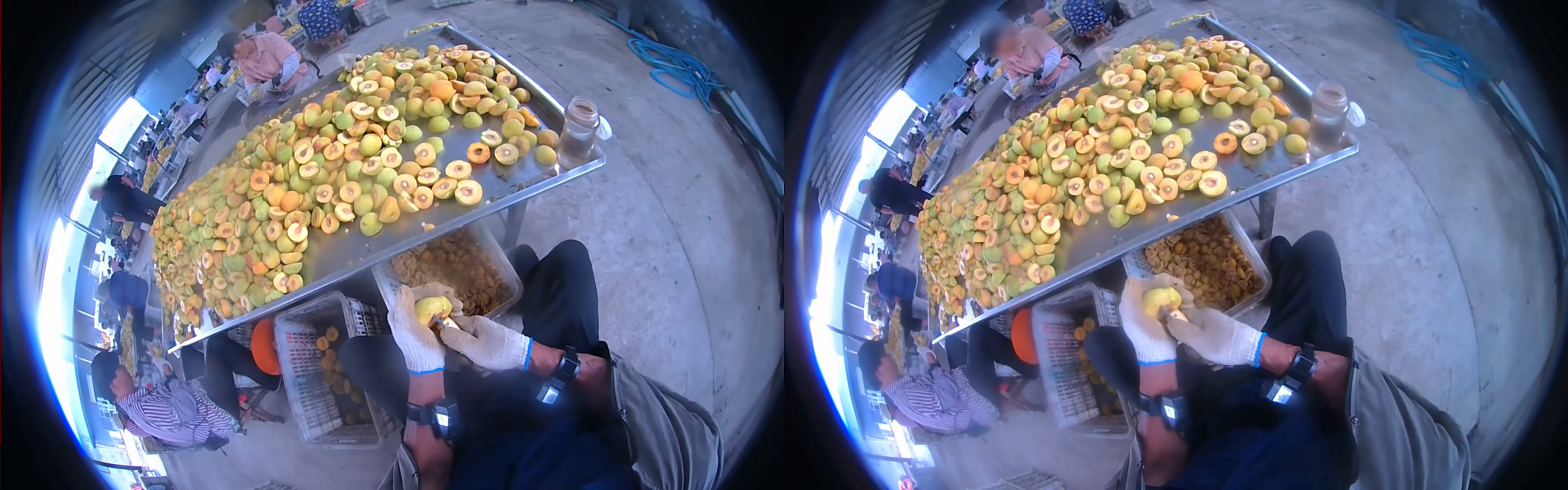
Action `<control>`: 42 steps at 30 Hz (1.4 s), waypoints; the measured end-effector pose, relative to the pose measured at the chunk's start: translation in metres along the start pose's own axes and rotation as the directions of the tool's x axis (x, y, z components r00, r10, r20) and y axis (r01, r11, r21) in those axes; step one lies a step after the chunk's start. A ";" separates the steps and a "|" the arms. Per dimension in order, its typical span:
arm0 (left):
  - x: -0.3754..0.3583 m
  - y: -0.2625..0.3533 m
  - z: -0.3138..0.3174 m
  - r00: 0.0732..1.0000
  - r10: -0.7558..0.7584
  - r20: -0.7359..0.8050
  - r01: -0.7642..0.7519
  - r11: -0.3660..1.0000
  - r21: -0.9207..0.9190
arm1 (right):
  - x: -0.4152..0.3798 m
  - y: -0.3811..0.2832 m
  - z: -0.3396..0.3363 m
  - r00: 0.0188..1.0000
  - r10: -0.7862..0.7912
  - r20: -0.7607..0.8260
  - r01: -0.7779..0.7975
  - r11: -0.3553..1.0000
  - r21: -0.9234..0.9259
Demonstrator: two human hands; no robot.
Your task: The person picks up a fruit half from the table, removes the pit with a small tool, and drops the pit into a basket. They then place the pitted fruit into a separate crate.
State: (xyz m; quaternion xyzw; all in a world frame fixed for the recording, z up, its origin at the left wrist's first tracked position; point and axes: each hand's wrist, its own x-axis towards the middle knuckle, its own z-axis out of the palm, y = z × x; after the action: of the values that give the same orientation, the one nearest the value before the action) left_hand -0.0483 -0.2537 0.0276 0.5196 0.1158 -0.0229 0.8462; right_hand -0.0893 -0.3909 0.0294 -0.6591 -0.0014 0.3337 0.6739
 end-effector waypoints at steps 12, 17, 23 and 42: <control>-0.008 0.002 0.008 0.988 0.153 0.003 -0.153 0.987 0.049 | 0.005 0.000 0.000 0.949 -0.295 -0.108 0.238 0.900 -0.366; -0.008 0.005 0.014 0.990 0.076 -0.119 -0.063 0.992 0.106 | -0.001 -0.010 -0.001 0.979 -0.182 -0.096 0.149 0.949 -0.276; 0.000 0.004 0.009 0.996 -0.005 -0.092 0.018 0.990 0.139 | 0.002 -0.004 -0.006 1.000 0.004 -0.030 -0.007 0.993 -0.119; 0.000 0.017 0.005 0.988 0.027 0.149 -0.081 0.926 0.369 | -0.003 -0.002 -0.020 0.956 0.090 0.278 -0.152 0.966 0.211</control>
State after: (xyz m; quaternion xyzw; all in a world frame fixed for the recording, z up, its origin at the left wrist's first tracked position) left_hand -0.0447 -0.2506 0.0443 0.6714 0.0348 -0.0577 0.7381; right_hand -0.0815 -0.4101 0.0301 -0.5247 -0.0129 0.4579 0.7175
